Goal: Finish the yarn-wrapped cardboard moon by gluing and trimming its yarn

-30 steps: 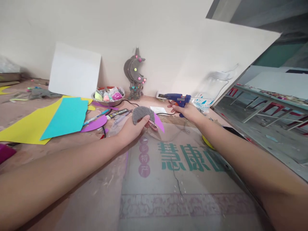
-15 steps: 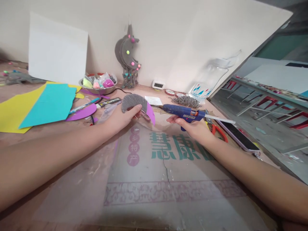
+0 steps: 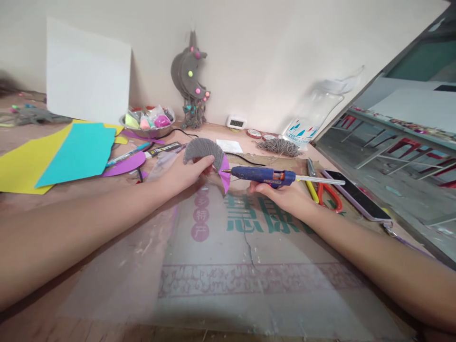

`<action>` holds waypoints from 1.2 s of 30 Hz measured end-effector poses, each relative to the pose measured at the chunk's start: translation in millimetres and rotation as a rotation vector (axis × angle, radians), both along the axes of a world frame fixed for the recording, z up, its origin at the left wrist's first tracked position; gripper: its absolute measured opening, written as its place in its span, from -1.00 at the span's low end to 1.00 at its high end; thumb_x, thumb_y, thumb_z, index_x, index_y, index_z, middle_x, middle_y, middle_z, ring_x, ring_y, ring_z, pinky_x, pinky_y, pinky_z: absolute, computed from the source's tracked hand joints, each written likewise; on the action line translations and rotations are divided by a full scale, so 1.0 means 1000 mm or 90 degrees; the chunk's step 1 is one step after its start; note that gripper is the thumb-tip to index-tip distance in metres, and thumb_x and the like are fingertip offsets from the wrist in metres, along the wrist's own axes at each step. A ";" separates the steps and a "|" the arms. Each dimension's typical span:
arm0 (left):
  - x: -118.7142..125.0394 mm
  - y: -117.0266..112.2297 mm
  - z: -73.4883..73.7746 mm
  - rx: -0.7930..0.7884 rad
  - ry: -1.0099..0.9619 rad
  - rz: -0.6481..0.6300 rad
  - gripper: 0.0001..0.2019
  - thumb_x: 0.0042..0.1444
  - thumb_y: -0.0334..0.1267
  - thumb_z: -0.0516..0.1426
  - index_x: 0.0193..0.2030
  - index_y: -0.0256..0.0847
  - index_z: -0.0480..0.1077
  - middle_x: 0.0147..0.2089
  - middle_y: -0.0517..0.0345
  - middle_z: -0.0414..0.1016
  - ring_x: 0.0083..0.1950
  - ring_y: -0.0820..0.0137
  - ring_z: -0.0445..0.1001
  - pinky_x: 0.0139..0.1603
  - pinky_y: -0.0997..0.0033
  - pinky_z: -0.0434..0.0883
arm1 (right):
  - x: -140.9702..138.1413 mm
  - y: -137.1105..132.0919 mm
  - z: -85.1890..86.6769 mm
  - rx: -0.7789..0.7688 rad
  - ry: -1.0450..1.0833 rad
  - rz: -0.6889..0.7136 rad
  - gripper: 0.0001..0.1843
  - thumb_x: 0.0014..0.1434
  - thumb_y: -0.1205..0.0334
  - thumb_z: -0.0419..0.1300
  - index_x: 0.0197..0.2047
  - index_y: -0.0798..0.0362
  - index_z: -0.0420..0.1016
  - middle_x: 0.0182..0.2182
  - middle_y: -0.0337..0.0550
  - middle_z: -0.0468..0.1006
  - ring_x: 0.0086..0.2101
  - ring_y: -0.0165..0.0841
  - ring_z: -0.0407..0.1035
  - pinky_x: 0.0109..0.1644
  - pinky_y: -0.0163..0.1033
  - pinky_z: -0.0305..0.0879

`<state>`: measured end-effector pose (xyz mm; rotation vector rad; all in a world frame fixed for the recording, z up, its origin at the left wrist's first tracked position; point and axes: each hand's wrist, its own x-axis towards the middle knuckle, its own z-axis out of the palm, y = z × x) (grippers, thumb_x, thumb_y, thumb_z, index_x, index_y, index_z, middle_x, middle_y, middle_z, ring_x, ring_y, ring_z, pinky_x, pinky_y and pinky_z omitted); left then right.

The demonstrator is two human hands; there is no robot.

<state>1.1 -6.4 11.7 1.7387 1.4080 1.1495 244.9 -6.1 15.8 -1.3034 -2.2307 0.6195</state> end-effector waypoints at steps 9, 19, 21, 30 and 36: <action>0.000 0.006 -0.007 0.013 -0.013 -0.011 -0.69 0.07 -0.11 0.02 -0.60 -0.20 0.34 -0.56 0.18 0.40 -0.48 0.43 0.35 -0.38 0.46 0.29 | -0.002 0.000 -0.005 -0.001 -0.013 -0.035 -0.74 0.05 -0.03 0.13 -0.46 -0.03 0.47 -0.45 -0.23 0.55 -0.35 -0.27 0.44 -0.19 -0.16 0.38; 0.000 0.002 -0.002 -0.002 -0.008 -0.007 -0.70 0.06 -0.13 0.02 -0.60 -0.21 0.35 -0.55 0.17 0.40 -0.47 0.42 0.34 -0.37 0.46 0.30 | -0.006 -0.003 -0.006 0.032 0.012 -0.061 -0.71 -0.01 -0.08 0.19 -0.39 -0.03 0.48 -0.45 -0.20 0.54 -0.37 -0.25 0.44 -0.24 -0.15 0.39; 0.000 0.002 -0.002 -0.002 -0.006 -0.007 -0.70 0.06 -0.13 0.03 -0.60 -0.21 0.36 -0.55 0.16 0.41 -0.47 0.42 0.35 -0.36 0.46 0.30 | -0.005 -0.002 -0.008 0.036 0.012 -0.050 -0.72 0.01 -0.07 0.18 -0.38 -0.03 0.48 -0.43 -0.20 0.55 -0.36 -0.25 0.44 -0.24 -0.15 0.40; -0.001 0.005 -0.006 0.023 0.009 -0.013 -0.69 0.07 -0.13 0.02 -0.61 -0.21 0.36 -0.56 0.18 0.39 -0.47 0.43 0.35 -0.35 0.47 0.32 | -0.006 -0.001 -0.008 0.030 0.024 -0.034 -0.72 0.01 -0.06 0.20 -0.36 -0.03 0.49 -0.41 -0.19 0.56 -0.32 -0.22 0.46 -0.19 -0.12 0.41; 0.000 0.004 -0.004 0.011 0.005 -0.024 -0.68 0.07 -0.10 0.01 -0.60 -0.20 0.34 -0.56 0.18 0.39 -0.49 0.42 0.34 -0.39 0.46 0.31 | -0.010 -0.004 -0.005 0.016 0.053 -0.003 -0.67 0.02 -0.04 0.20 -0.19 -0.06 0.47 -0.33 -0.20 0.58 -0.25 -0.20 0.46 -0.11 -0.09 0.39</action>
